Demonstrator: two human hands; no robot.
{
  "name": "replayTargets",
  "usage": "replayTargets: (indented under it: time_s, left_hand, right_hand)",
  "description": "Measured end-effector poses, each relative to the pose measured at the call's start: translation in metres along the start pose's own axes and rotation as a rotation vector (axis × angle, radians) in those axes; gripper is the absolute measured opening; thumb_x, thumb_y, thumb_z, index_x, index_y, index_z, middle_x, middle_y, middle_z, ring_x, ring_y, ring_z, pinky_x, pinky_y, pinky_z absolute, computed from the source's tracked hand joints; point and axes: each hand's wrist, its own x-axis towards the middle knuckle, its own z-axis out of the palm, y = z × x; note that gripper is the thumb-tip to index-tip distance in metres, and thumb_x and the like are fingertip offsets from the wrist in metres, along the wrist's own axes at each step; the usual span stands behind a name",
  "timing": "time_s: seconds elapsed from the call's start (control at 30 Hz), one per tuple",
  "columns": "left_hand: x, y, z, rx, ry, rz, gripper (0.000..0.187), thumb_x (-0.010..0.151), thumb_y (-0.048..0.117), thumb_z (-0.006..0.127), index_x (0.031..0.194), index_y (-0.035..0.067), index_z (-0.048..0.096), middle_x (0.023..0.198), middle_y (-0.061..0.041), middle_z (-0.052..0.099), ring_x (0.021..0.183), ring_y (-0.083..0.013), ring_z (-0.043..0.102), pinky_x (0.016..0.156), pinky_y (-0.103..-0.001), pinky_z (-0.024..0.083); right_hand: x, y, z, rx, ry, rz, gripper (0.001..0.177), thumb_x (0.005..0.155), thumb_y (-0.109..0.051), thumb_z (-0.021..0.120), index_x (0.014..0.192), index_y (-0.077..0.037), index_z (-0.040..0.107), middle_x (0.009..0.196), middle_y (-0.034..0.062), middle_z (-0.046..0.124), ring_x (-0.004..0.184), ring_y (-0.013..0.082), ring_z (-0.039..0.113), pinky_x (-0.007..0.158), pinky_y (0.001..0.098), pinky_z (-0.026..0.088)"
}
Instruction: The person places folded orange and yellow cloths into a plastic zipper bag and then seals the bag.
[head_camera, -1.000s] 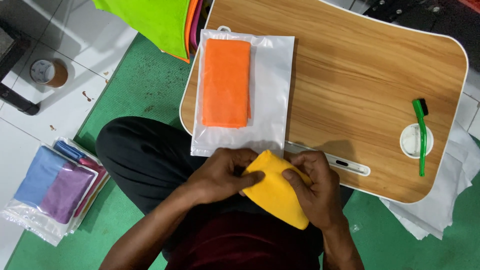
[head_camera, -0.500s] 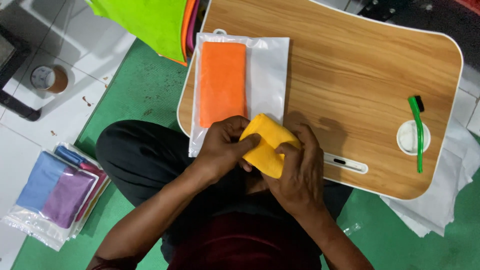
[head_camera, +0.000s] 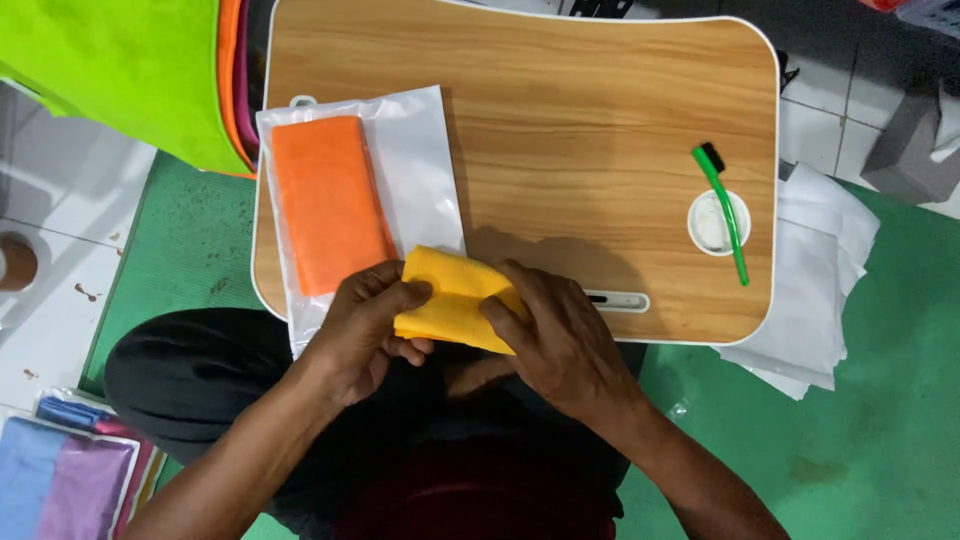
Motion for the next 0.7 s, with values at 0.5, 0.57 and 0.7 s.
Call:
replayTargets:
  time_s: [0.5, 0.57, 0.7]
  left_hand:
    - [0.011, 0.017, 0.074, 0.103, -0.225, 0.067, 0.04, 0.089, 0.012, 0.067, 0.118, -0.014, 0.059, 0.077, -0.027, 0.069, 0.047, -0.0271, 0.07, 0.04, -0.037, 0.062]
    - [0.016, 0.015, 0.075, 0.102, -0.253, 0.066, 0.041, 0.089, 0.012, 0.068, 0.12, -0.014, 0.058, 0.078, -0.027, 0.069, 0.047, -0.0271, 0.07, 0.041, -0.038, 0.062]
    - [0.022, 0.015, 0.077, 0.133, -0.313, 0.08, 0.044, 0.09, 0.013, 0.067, 0.122, -0.015, 0.058, 0.08, -0.027, 0.068, 0.05, -0.027, 0.072, 0.043, -0.036, 0.063]
  right_hand:
    - [-0.023, 0.033, -0.038, 0.158, 0.113, 0.29, 0.033, 0.086, -0.007, 0.074, 0.11, -0.01, 0.052, 0.125, 0.0196, 0.066, 0.101, 0.0416, 0.069, 0.086, 0.0497, 0.053]
    - [-0.027, 0.036, -0.038, 0.173, 0.113, 0.296, 0.033, 0.086, -0.007, 0.074, 0.111, -0.01, 0.052, 0.126, 0.0199, 0.065, 0.104, 0.0417, 0.068, 0.087, 0.0494, 0.053]
    - [-0.036, 0.043, -0.034, 0.152, 0.112, 0.308, 0.035, 0.087, -0.009, 0.075, 0.114, -0.01, 0.053, 0.131, 0.0185, 0.064, 0.11, 0.0399, 0.066, 0.09, 0.0481, 0.052]
